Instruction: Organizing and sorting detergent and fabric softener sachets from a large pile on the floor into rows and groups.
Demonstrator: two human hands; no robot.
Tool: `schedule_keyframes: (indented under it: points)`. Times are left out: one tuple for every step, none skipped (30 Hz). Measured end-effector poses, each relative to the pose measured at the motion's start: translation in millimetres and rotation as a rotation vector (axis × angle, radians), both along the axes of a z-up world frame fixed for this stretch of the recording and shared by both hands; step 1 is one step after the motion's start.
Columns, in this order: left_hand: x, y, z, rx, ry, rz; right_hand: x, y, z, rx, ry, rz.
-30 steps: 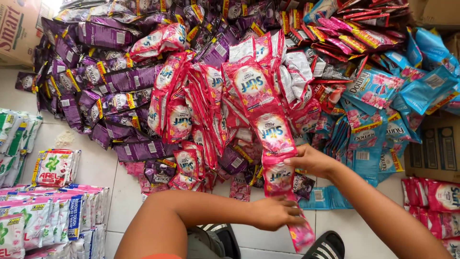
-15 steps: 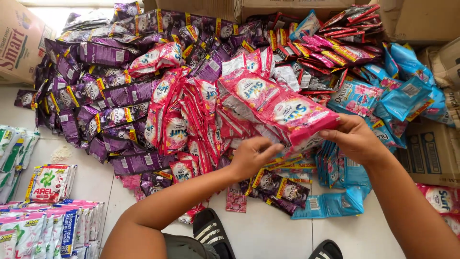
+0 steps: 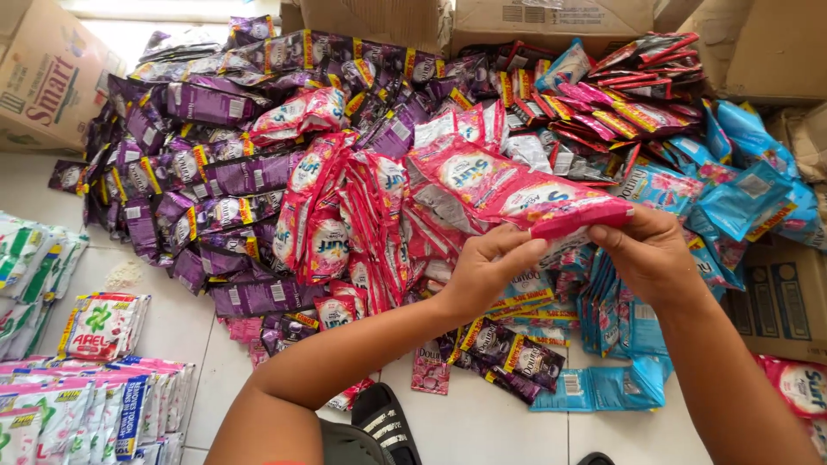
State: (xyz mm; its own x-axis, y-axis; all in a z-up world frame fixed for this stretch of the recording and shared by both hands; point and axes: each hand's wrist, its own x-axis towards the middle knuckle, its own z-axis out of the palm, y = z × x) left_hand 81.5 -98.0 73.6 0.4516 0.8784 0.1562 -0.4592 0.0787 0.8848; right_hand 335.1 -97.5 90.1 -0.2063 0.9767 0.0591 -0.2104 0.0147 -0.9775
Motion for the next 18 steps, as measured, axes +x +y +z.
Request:
schedule_keyframes:
  points:
    - [0,1,4,0.04,0.078,0.058,-2,2,-4,0.012,-0.02,-0.015]
    - [0,2,7,0.079,0.157,0.115,-5,4,-9,0.024,-0.039,-0.031]
    - [-1,5,6,0.078,0.16,0.122,-9,5,-9,0.024,-0.036,-0.025]
    - [-2,8,4,-0.013,0.153,0.147,-13,5,-11,0.037,-0.064,-0.049]
    - [-2,11,3,-0.106,0.142,0.17,-16,5,-11,0.049,-0.095,-0.073]
    - [-7,12,13,-0.108,0.14,0.175,-20,5,-12,0.048,-0.096,-0.067]
    - [-12,14,23,0.045,0.155,0.268,-23,4,-12,0.115,-0.067,-0.091]
    - [-16,15,34,0.199,0.17,0.358,-26,3,-13,0.182,-0.037,-0.115]
    - [-20,18,44,0.197,0.17,0.361,-32,4,-10,0.18,-0.037,-0.112]
    - [-24,21,55,0.397,0.239,0.432,-38,5,-6,0.254,0.031,-0.121]
    - [-28,25,66,0.599,0.311,0.497,-44,6,-3,0.328,0.102,-0.131]
    - [-29,28,66,0.598,0.312,0.497,-54,9,9,0.326,0.103,-0.13]
    - [-30,32,66,0.615,0.338,0.469,-62,12,20,0.342,0.158,-0.117]
    - [-30,35,66,0.632,0.364,0.441,-71,16,32,0.358,0.213,-0.104]
    - [-32,37,73,0.634,0.363,0.441,-75,20,40,0.36,0.212,-0.104]
    - [-34,38,79,0.634,0.33,0.377,-78,24,47,0.343,0.175,-0.095]
    - [-36,40,85,0.631,0.298,0.315,-82,28,55,0.325,0.138,-0.083]
    - [-37,41,87,0.631,0.296,0.317,-75,30,49,0.325,0.137,-0.081]
